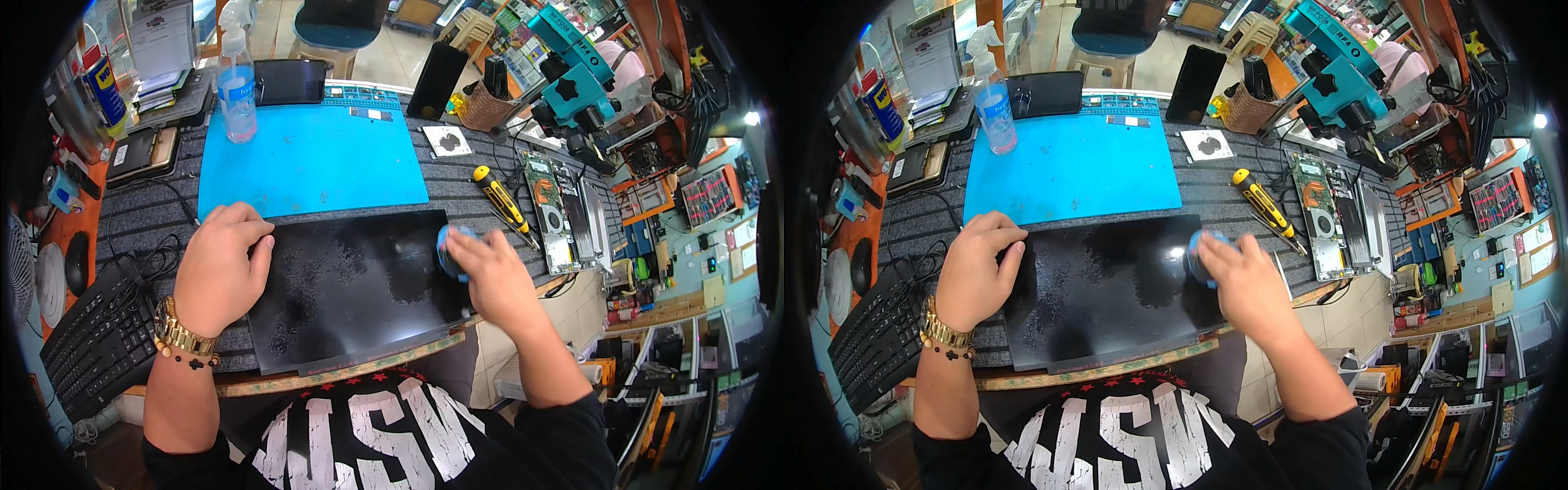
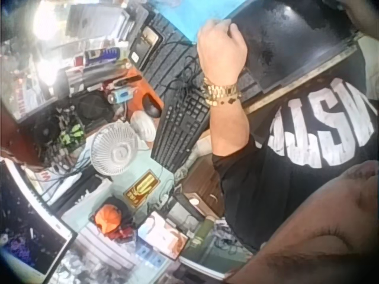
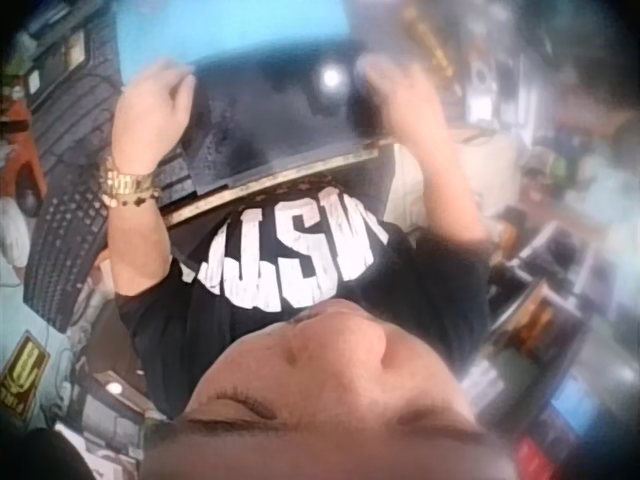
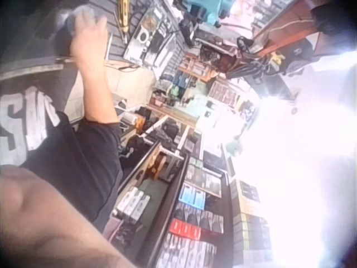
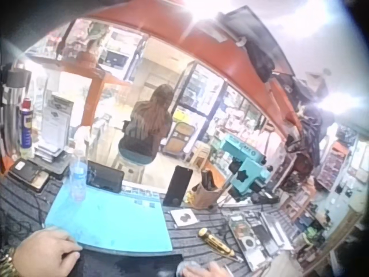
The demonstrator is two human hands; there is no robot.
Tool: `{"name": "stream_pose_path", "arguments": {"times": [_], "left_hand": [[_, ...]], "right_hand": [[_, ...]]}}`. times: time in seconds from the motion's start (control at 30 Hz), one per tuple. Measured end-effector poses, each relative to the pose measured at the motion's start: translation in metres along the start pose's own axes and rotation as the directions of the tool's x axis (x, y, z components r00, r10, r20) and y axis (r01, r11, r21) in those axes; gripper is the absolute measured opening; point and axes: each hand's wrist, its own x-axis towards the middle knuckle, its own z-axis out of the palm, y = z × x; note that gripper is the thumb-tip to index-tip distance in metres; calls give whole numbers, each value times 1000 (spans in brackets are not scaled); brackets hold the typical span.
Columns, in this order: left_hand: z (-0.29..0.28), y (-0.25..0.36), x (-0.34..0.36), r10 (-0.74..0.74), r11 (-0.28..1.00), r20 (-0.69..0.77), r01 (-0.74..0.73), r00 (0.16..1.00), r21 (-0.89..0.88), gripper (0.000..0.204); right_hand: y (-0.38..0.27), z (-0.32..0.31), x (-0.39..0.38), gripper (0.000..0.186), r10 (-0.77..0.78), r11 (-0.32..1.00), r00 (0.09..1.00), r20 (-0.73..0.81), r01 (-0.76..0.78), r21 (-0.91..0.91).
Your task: The person disassembles a laptop screen assembly, wipes the screen surface with a cloth, uses a spray bottle and a small vacuum tool on the screen, and then continues wiping the surface by hand.
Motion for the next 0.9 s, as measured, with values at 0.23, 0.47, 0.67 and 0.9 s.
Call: {"name": "stream_pose_path", "arguments": {"times": [0.23,0.47,0.67,0.9], "left_hand": [[0,5,1,11,1000,4,-11,1000,14,14],[-2,-2,-2,4,1000,19,-4,1000,19,17],[-3,5,-1,0,999,28,-1,1000,41,17],[1,-6,-2,1,1000,32,-1,999,6,18]], "right_hand": [[3,-3,-16,65,-28,998,997,76,32,-60],[18,4,7,58,-75,997,997,3,75,-9],[-20,-28,-63,65,-43,999,982,186,41,18],[8,-3,3,56,-102,994,994,29,103,-24]]}}
